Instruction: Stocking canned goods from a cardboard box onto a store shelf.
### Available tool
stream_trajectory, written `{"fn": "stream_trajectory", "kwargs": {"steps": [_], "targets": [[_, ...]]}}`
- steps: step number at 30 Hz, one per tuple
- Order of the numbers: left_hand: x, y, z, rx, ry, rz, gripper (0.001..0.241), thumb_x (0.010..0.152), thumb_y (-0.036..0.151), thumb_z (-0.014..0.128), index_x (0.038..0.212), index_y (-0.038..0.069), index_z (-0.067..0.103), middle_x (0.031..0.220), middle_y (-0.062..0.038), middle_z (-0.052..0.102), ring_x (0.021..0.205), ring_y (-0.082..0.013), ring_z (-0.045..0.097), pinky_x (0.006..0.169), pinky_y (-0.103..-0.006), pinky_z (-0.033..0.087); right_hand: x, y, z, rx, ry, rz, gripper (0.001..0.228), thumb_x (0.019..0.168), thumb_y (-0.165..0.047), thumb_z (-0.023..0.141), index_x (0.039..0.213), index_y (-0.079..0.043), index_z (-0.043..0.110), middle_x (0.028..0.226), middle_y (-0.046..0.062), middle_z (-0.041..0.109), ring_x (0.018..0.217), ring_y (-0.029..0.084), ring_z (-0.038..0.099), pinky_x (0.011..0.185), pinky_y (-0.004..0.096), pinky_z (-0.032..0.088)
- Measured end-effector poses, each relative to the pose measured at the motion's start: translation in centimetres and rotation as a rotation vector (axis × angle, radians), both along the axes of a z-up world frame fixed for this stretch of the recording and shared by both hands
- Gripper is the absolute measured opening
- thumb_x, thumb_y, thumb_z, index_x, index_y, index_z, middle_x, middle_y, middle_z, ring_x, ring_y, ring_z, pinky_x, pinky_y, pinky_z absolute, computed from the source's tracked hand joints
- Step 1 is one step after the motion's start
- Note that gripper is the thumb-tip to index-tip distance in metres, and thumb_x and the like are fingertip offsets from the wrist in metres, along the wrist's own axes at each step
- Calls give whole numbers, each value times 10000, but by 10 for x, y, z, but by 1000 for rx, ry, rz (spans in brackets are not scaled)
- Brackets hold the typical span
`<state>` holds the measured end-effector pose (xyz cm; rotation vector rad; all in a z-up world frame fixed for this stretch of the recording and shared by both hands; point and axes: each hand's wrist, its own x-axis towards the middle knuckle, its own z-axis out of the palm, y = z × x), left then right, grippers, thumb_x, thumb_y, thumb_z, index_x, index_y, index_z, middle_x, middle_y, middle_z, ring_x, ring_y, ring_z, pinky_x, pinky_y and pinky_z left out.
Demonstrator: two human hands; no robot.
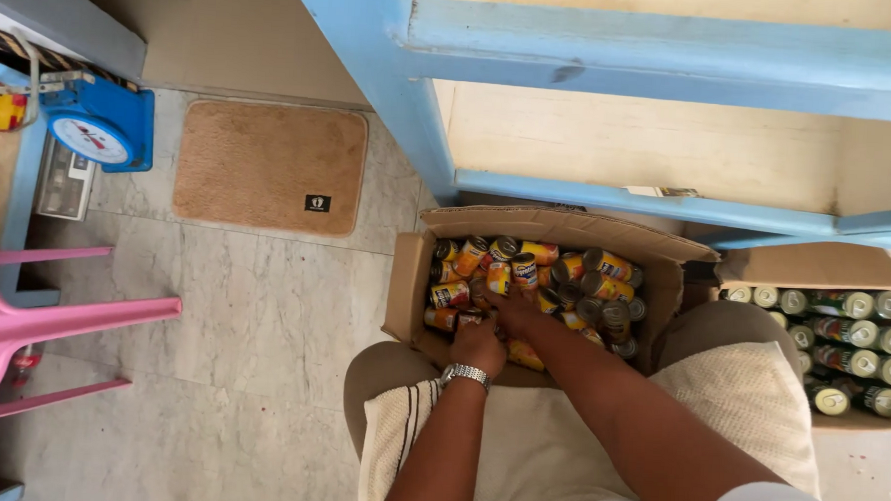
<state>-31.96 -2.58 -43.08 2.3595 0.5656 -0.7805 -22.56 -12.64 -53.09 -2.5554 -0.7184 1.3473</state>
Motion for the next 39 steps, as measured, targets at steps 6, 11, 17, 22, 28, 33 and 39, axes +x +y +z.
{"fn": "stream_trajectory", "kwargs": {"steps": [6, 11, 17, 22, 28, 33, 39], "targets": [[1, -1, -5, -18, 19, 26, 460, 860, 240, 699, 1309, 164, 631, 1295, -196, 633, 1209, -391, 588, 996, -504, 508, -3, -12, -67, 153, 2, -161, 927, 756, -255, 845, 1519, -444, 354, 1471, 230, 398, 1306, 429, 474, 1082, 496, 410], [9, -1, -8, 36, 13, -41, 489, 849, 268, 739, 1308, 148, 622, 1298, -194, 628, 1227, -388, 579, 1010, -488, 502, 3, -39, -163, 619, 74, -464, 559, 837, -239, 790, 1372, -236, 627, 1211, 111, 748, 1125, 260, 710, 963, 378, 565], [10, 0, 1, -59, -20, 112, 915, 770, 138, 812, 1566, 235, 371, 1380, -218, 539, 1236, -409, 553, 1059, -462, 472, 5, -42, -22, 488, 209, -801, 331, 859, -272, 780, 1149, -165, 662, 967, 62, 704, 803, 196, 583, 681, 360, 461], [9, -4, 13, -175, -459, 16, 968, 613, -6, 863, 1472, 169, 452, 1492, -165, 508, 1344, -395, 479, 1104, -468, 408, 11, -52, 77, 358, 556, -774, 296, 948, -394, 601, 1168, -220, 504, 960, -11, 607, 645, 126, 595, 550, 317, 511], [7, -17, 25, -387, -266, 116, 731, 820, 183, 830, 1478, 151, 514, 1375, -135, 661, 1258, -290, 649, 1050, -381, 522, 12, -77, 113, 401, 509, -671, 324, 1000, -452, 518, 1261, -264, 474, 879, 40, 660, 584, 133, 589, 556, 317, 536], [-3, -20, -36, -839, -455, 293, 782, 831, 209, 828, 1465, 113, 380, 1356, -99, 620, 1229, -198, 610, 987, -347, 528, 9, -105, 130, 547, 439, -682, 390, 1057, -433, 482, 1290, -128, 554, 799, 39, 661, 599, 120, 591, 570, 288, 525], [-13, -21, 33, -1026, -291, 489, 686, 905, 302, 755, 1488, 121, 441, 1253, -69, 673, 1076, -138, 639, 850, -318, 549, -13, -129, 141, 820, 401, -578, 375, 1026, -247, 573, 1375, -113, 549, 799, 9, 580, 665, 101, 526, 589, 277, 460]]}}
